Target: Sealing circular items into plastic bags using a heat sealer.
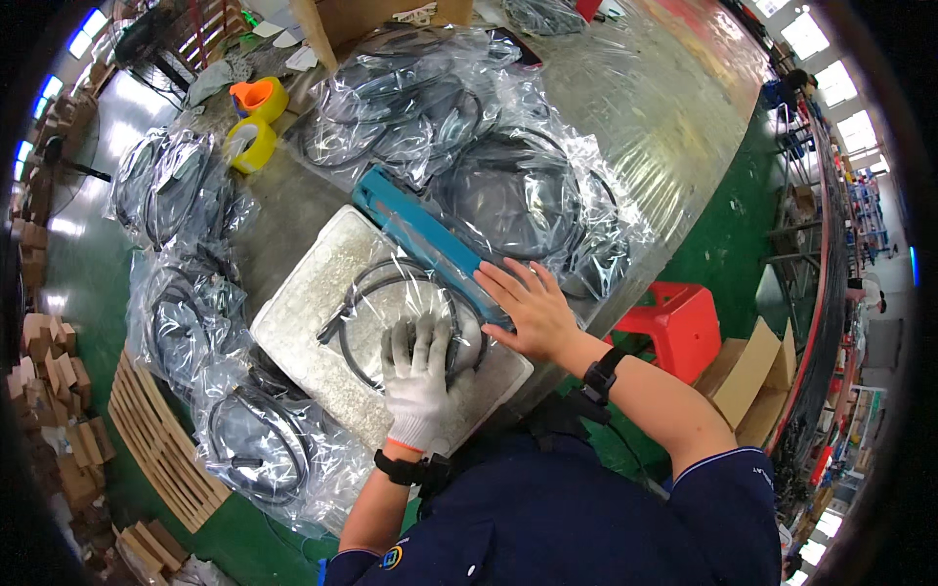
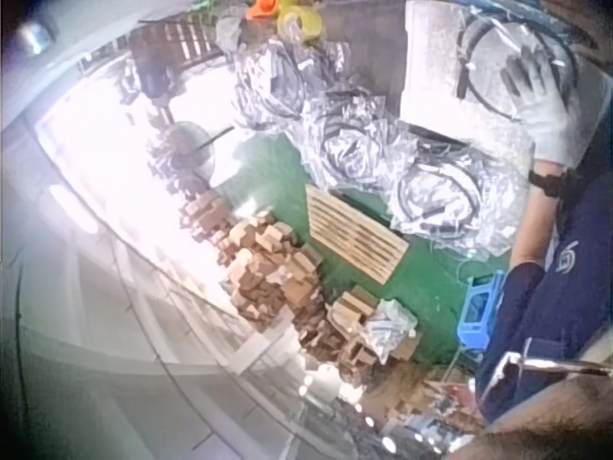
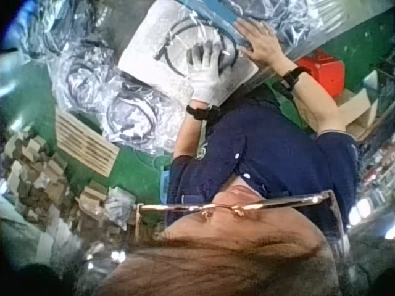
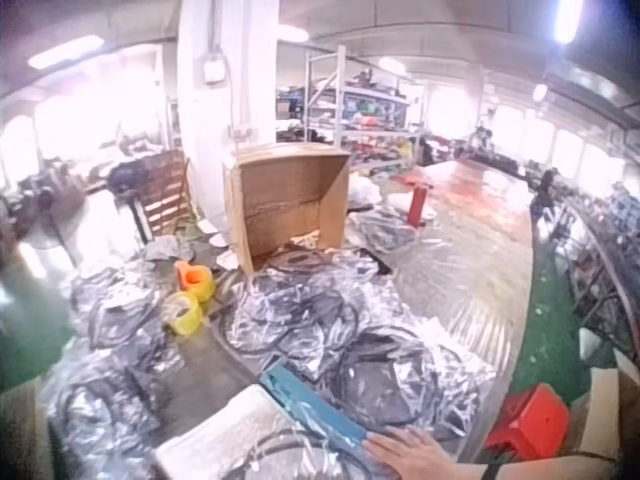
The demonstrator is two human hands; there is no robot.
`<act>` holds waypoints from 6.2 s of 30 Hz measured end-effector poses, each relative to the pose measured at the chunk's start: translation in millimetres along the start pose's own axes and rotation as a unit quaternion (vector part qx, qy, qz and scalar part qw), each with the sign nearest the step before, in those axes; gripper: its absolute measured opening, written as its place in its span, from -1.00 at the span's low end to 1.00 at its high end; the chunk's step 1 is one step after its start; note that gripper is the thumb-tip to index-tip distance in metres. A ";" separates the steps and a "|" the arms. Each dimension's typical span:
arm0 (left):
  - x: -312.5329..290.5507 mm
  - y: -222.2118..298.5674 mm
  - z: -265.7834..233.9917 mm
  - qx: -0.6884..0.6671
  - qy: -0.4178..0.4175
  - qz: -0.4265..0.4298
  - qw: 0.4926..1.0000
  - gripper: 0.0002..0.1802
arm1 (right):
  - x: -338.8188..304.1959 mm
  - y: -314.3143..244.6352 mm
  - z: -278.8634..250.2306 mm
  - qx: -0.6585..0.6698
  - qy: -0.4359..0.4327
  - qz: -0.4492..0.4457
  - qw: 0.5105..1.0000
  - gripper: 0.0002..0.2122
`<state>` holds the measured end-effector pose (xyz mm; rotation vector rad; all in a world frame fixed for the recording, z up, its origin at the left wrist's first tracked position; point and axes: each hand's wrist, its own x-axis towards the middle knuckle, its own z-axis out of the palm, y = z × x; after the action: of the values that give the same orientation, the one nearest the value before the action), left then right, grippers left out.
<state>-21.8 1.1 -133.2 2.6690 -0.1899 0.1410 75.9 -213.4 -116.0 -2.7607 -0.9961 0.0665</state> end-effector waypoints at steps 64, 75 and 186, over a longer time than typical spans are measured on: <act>-213.4 -243.2 -200.3 0.122 0.093 -0.273 0.950 -0.33 | 158.2 -365.6 103.3 0.062 0.009 -0.322 0.945 -0.48; -190.5 -228.8 -188.1 0.176 0.083 -0.278 0.941 -0.31 | 144.8 -365.2 89.3 0.089 -0.051 -0.262 0.960 -0.37; -204.0 -26.8 26.8 -0.435 0.198 -0.532 0.699 -0.53 | 173.5 196.1 -58.1 0.731 0.083 0.185 0.651 -0.69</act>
<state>-216.7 35.3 -195.4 1.3900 1.1257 0.1737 339.0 -260.6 -95.1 -1.2951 -0.0463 0.4400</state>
